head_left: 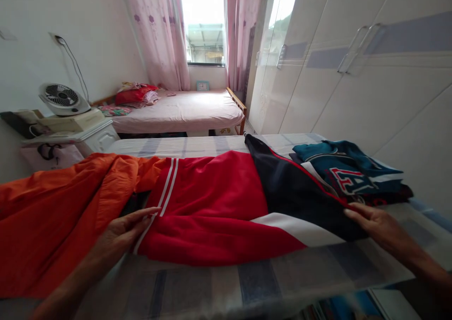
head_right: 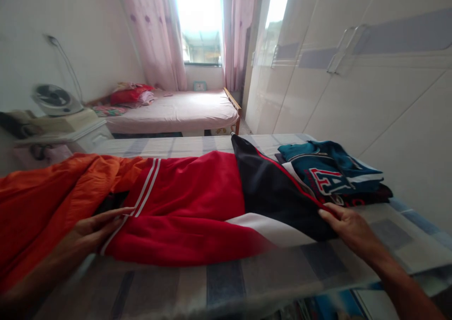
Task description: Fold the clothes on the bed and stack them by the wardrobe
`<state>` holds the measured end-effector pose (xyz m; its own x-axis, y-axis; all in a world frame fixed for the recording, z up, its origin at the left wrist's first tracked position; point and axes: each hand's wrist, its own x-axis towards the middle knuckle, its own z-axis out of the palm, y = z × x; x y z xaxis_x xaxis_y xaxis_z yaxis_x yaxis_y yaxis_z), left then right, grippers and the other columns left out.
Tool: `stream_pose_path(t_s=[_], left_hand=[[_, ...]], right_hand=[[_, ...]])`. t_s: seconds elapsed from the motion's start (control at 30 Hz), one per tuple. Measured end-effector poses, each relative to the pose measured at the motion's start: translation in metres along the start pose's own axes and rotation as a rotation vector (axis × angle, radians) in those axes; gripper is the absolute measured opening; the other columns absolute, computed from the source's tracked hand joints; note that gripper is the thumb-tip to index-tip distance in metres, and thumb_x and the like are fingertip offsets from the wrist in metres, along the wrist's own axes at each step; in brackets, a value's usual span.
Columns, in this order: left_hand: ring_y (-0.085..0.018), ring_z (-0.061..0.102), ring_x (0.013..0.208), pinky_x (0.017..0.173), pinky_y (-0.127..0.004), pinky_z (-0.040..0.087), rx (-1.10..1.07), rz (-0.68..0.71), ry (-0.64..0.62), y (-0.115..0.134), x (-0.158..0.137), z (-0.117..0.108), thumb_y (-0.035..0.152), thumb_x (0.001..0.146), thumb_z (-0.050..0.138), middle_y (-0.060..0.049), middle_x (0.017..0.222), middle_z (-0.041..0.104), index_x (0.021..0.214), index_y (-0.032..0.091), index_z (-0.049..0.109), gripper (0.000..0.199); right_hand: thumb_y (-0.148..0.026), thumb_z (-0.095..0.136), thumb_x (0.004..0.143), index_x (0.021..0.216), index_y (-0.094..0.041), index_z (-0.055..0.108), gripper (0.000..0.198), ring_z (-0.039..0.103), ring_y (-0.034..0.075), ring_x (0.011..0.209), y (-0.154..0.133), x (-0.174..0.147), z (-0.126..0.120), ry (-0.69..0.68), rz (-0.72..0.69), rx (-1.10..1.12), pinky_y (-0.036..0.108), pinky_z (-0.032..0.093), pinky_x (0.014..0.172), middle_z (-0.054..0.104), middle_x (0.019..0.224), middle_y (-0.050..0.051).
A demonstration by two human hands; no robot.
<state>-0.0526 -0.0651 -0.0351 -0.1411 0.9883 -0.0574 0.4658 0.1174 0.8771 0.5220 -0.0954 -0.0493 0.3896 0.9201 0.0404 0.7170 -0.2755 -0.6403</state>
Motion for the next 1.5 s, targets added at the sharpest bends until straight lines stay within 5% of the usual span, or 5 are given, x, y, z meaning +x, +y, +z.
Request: stream_pose_path(t_s=[0.27,0.63,0.83,1.2,1.5], left_hand=[[-0.028,0.061,0.108,0.099,-0.036,0.045,0.141,0.104,0.055,-0.031,-0.011,0.001,0.06,0.068,0.059,-0.001,0.109,0.07,0.096,0.028,0.073,0.045],[-0.026,0.067,0.091,0.076,-0.035,0.058,0.147,-0.018,0.034,-0.003,-0.016,-0.003,0.06,0.065,0.062,-0.003,0.1,0.072,0.125,0.024,0.054,0.071],[-0.025,0.065,0.098,0.088,-0.039,0.053,0.297,0.13,0.287,-0.013,-0.012,0.001,0.052,0.08,0.049,0.003,0.107,0.069,0.123,0.035,0.054,0.046],[-0.026,0.039,0.131,0.108,-0.046,0.033,0.768,0.926,0.13,-0.01,-0.011,0.028,0.032,0.088,0.048,-0.004,0.139,0.049,0.126,0.028,0.054,0.039],[-0.023,0.051,0.123,0.102,-0.039,0.043,0.795,0.669,-0.2,-0.011,0.015,0.04,0.05,0.089,0.042,-0.002,0.135,0.053,0.123,0.029,0.058,0.043]], right_hand=[[-0.046,0.044,0.078,0.083,-0.025,0.064,0.03,0.065,0.028,0.072,-0.008,-0.015,0.018,0.088,-0.127,-0.375,0.036,0.044,0.063,0.069,0.076,0.007],[-0.05,0.047,0.082,0.104,-0.017,0.062,0.041,0.065,0.029,0.081,-0.062,0.005,0.047,0.067,-0.111,-0.532,0.034,0.045,0.067,0.07,0.086,0.012],[-0.044,0.037,0.091,0.113,-0.019,0.057,0.039,0.062,0.027,0.088,-0.074,0.016,0.049,0.528,-0.246,-0.288,0.035,0.044,0.078,0.067,0.095,0.011],[-0.025,0.048,0.088,0.105,-0.02,0.059,0.021,0.056,0.022,0.102,-0.089,-0.034,0.081,0.311,-0.779,-0.357,0.036,0.042,0.092,0.061,0.107,0.008],[-0.022,0.044,0.089,0.101,-0.019,0.059,0.019,0.055,0.021,0.096,-0.07,-0.039,0.11,0.013,-0.611,-0.266,0.035,0.045,0.086,0.059,0.1,0.007]])
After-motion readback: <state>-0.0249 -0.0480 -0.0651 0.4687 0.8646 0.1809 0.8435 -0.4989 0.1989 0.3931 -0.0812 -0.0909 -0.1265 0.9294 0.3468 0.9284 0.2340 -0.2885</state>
